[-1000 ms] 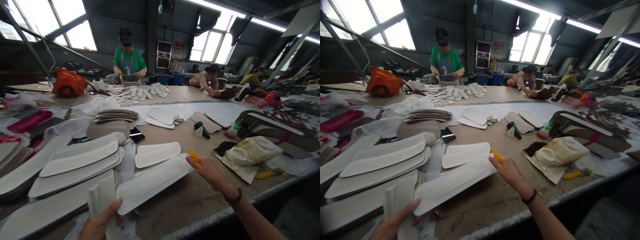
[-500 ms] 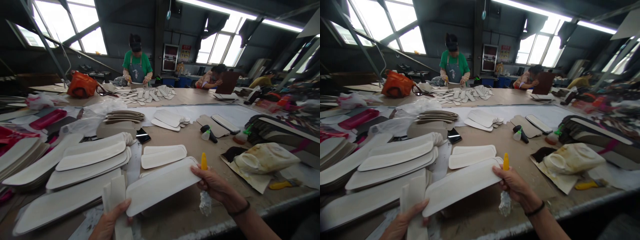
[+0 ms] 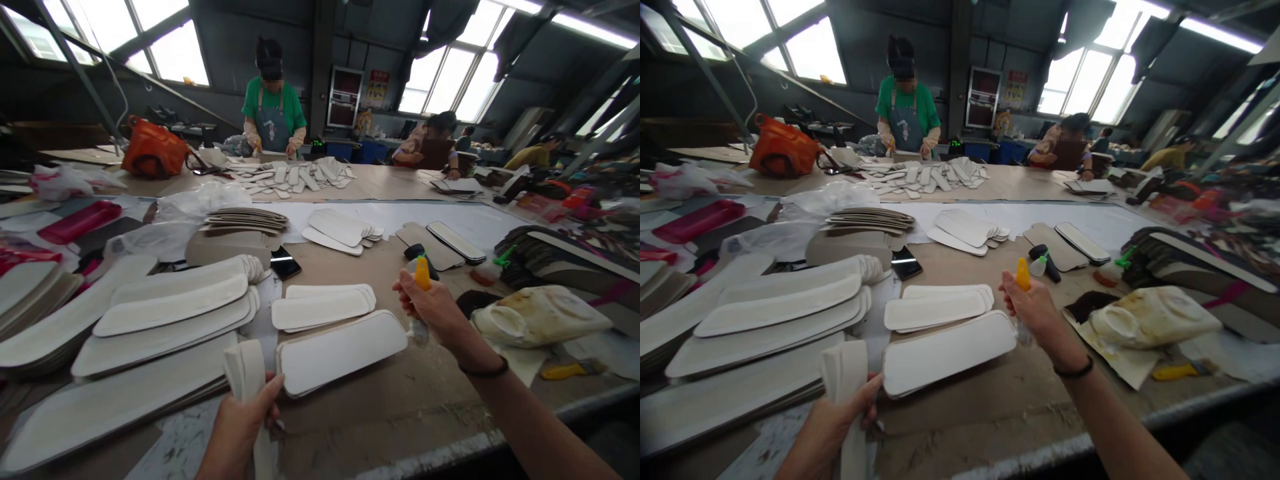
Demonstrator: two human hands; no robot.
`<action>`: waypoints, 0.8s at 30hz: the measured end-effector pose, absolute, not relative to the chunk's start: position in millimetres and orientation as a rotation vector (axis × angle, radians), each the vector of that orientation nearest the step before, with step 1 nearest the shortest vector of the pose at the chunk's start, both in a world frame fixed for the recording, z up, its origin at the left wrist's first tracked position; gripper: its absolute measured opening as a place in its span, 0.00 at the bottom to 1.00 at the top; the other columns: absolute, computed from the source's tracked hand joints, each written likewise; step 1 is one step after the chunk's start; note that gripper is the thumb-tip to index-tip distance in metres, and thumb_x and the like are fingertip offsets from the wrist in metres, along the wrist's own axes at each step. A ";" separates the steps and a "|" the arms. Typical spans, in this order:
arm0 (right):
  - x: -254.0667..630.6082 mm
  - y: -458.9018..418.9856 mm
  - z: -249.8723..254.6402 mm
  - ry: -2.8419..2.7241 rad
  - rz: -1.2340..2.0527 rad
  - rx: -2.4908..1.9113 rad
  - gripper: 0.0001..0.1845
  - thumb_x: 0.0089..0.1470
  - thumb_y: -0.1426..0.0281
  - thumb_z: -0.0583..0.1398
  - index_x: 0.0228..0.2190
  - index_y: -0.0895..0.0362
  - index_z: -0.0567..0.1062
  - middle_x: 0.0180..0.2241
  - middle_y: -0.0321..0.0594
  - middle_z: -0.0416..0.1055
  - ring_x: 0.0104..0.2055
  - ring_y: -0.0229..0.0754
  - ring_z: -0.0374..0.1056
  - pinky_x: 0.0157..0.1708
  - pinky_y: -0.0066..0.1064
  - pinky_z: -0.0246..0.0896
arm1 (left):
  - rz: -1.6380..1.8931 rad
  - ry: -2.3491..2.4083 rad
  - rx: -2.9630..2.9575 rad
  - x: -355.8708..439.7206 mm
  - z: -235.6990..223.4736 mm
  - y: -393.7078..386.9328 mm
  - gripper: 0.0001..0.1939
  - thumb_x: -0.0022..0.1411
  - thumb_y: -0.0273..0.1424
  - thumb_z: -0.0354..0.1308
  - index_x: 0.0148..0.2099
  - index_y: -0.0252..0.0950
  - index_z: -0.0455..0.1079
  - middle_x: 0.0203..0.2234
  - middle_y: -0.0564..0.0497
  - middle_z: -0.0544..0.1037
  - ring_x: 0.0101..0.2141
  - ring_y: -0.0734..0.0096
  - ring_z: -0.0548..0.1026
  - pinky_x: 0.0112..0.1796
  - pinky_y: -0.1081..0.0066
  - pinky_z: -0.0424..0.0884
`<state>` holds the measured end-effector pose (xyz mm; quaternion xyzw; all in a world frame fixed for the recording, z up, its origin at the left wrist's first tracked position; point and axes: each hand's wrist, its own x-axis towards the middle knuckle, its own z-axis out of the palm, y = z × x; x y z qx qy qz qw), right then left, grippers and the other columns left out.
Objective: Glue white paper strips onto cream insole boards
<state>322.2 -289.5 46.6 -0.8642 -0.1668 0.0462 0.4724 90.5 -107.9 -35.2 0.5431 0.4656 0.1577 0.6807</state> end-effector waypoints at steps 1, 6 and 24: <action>310.1 -288.1 46.5 -0.425 0.160 -2.025 0.32 0.52 0.42 0.49 0.26 0.58 0.73 0.23 0.41 0.69 0.26 0.40 0.65 0.27 0.30 0.61 | 0.340 1.035 1.220 91.4 -36.2 -109.0 0.25 0.40 0.44 0.67 0.32 0.26 0.71 0.10 0.53 0.69 0.15 0.74 0.64 0.20 0.74 0.60; 252.9 -263.9 41.1 -0.501 0.353 -1.879 0.40 0.46 0.36 0.48 0.24 0.59 0.75 0.25 0.41 0.69 0.23 0.36 0.62 0.23 0.27 0.61 | 0.340 1.026 1.197 94.7 -37.7 -112.5 0.15 0.42 0.35 0.66 0.29 0.28 0.70 0.12 0.52 0.70 0.15 0.74 0.66 0.18 0.75 0.59; 205.8 -232.6 2.4 -0.249 0.474 -1.662 0.19 0.39 0.56 0.66 0.25 0.57 0.70 0.19 0.32 0.69 0.21 0.37 0.66 0.22 0.29 0.65 | 0.385 0.999 1.152 88.1 -45.7 -112.9 0.15 0.38 0.35 0.66 0.27 0.29 0.71 0.14 0.50 0.73 0.17 0.70 0.70 0.18 0.73 0.63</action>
